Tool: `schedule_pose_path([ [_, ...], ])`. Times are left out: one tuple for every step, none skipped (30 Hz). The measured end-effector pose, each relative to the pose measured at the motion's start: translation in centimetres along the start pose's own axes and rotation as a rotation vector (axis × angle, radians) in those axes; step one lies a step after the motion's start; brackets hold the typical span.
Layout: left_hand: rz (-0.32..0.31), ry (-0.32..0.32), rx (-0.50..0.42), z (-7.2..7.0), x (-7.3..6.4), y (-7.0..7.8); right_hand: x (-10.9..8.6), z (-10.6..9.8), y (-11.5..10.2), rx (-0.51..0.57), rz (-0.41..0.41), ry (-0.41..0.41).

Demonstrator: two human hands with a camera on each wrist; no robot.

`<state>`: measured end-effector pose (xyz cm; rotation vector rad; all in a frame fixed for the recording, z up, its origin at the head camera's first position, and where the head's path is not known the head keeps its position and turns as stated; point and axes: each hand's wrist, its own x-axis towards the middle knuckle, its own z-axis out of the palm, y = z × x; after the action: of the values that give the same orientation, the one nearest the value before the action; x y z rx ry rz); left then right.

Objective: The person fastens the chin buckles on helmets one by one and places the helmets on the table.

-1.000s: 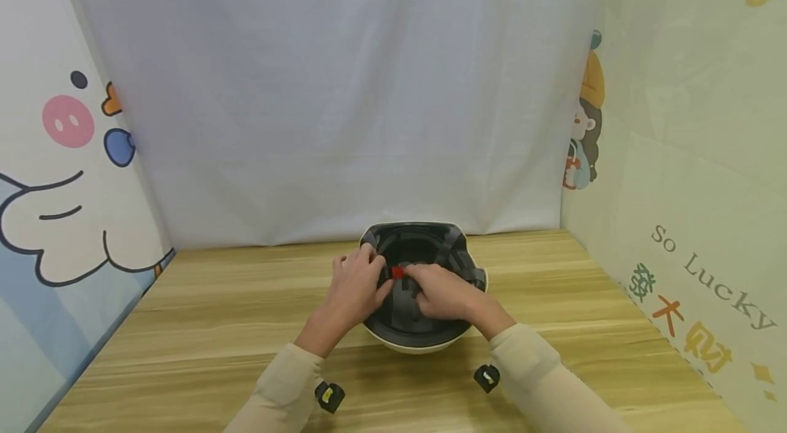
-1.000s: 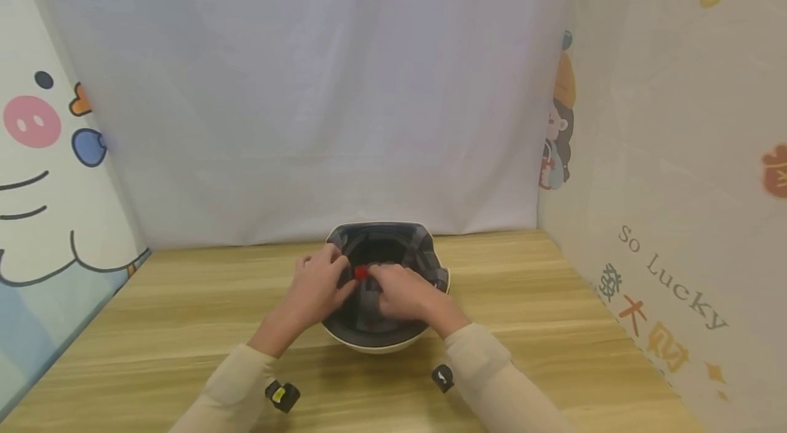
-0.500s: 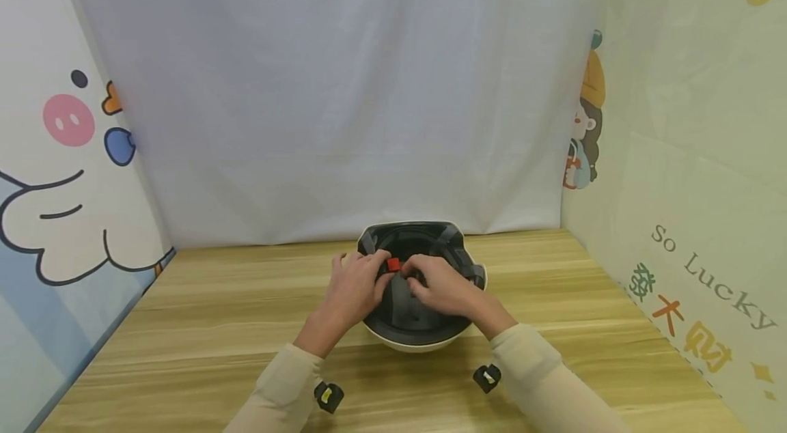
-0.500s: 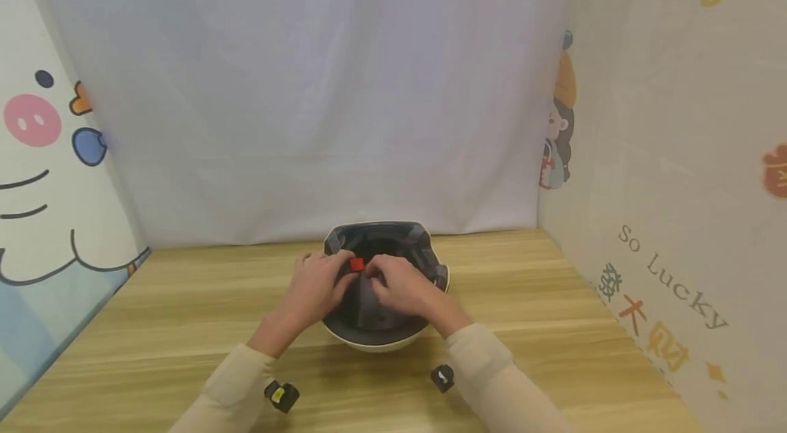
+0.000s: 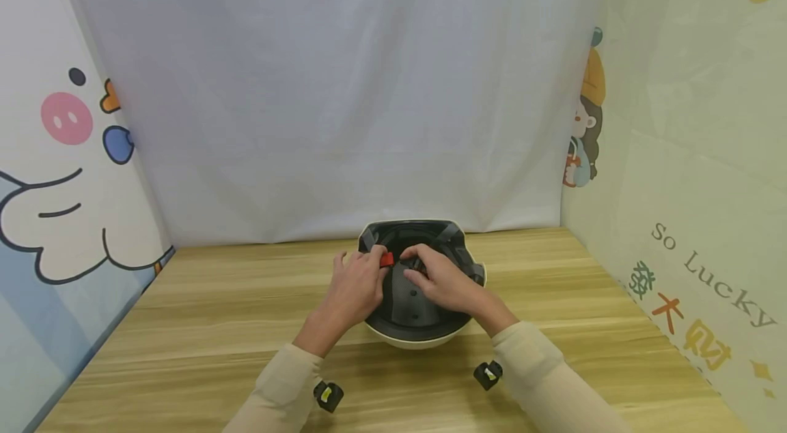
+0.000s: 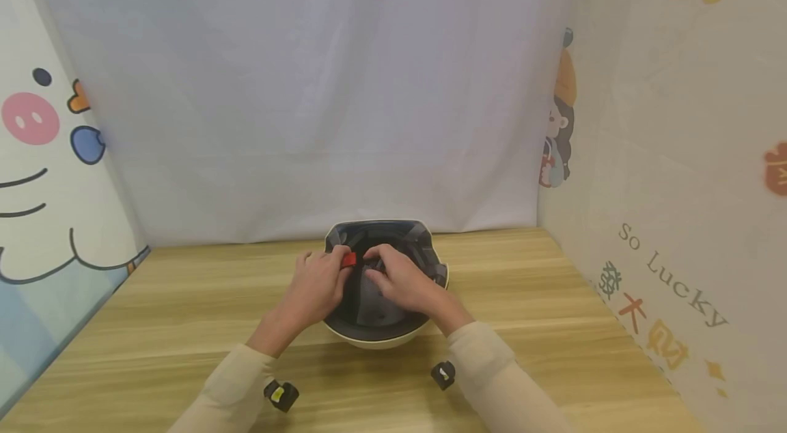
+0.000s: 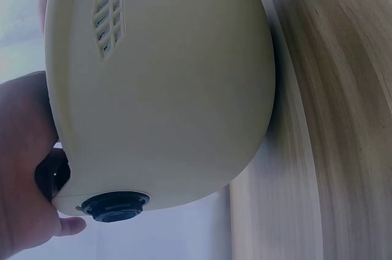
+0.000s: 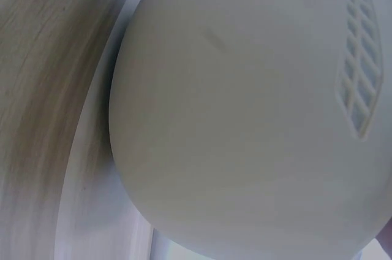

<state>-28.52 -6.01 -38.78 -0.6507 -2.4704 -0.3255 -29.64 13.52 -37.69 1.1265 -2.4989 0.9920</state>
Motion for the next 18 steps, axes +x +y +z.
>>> schedule_pose_path([
  [0.002,0.0,0.004,0.0,0.0,0.0,0.01,-0.01,0.02,0.003,-0.006,0.007],
  [0.004,-0.002,0.005,-0.01,-0.01,0.0,0.01,-0.01,0.03,0.008,-0.011,0.016],
  [0.007,-0.005,0.007,-0.03,-0.01,0.0,0.01,-0.01,0.06,0.014,-0.016,0.022],
  [0.011,-0.004,0.008,-0.04,-0.02,0.0,0.02,-0.01,0.1,0.022,-0.017,0.026],
  [0.014,-0.008,0.013,-0.05,-0.03,-0.02,0.03,-0.01,0.14,0.029,-0.019,0.028],
  [0.021,-0.01,0.018,-0.06,-0.06,-0.03,0.03,-0.02,0.15,0.036,-0.015,0.028],
  [0.026,-0.014,0.024,-0.06,-0.06,-0.05,0.07,-0.02,0.18,0.038,-0.017,0.027],
  [0.031,-0.019,0.03,-0.06,-0.07,-0.07,0.11,-0.02,0.23,0.04,-0.022,0.026],
  [0.037,-0.023,0.037,-0.07,-0.07,-0.09,0.13,0.0,0.29,0.037,-0.024,0.022],
  [0.043,-0.028,0.044,-0.06,-0.07,-0.11,0.16,0.01,0.34,0.034,-0.026,0.018],
  [0.047,-0.037,0.05,-0.08,-0.08,-0.12,0.19,0.01,0.36,0.029,-0.028,0.014],
  [0.052,-0.045,0.053,-0.11,-0.09,-0.12,0.2,0.02,0.34,0.025,-0.03,0.008],
  [0.056,-0.053,0.057,-0.14,-0.1,-0.13,0.21,0.03,0.34,0.023,-0.031,0.002],
  [0.061,-0.061,0.06,-0.17,-0.12,-0.13,0.19,0.04,0.31,0.022,-0.031,-0.006],
  [0.066,-0.066,0.056,-0.21,-0.14,-0.12,0.17,0.07,0.31,0.021,-0.031,-0.013],
  [0.069,-0.072,0.054,-0.25,-0.18,-0.11,0.16,0.09,0.27,0.021,-0.031,-0.02],
  [0.072,-0.077,0.051,-0.3,-0.2,-0.1,0.15,0.11,0.25,0.021,-0.031,-0.027],
  [0.077,-0.08,0.052,-0.32,-0.24,-0.1,0.14,0.13,0.23,0.025,-0.031,-0.033],
])
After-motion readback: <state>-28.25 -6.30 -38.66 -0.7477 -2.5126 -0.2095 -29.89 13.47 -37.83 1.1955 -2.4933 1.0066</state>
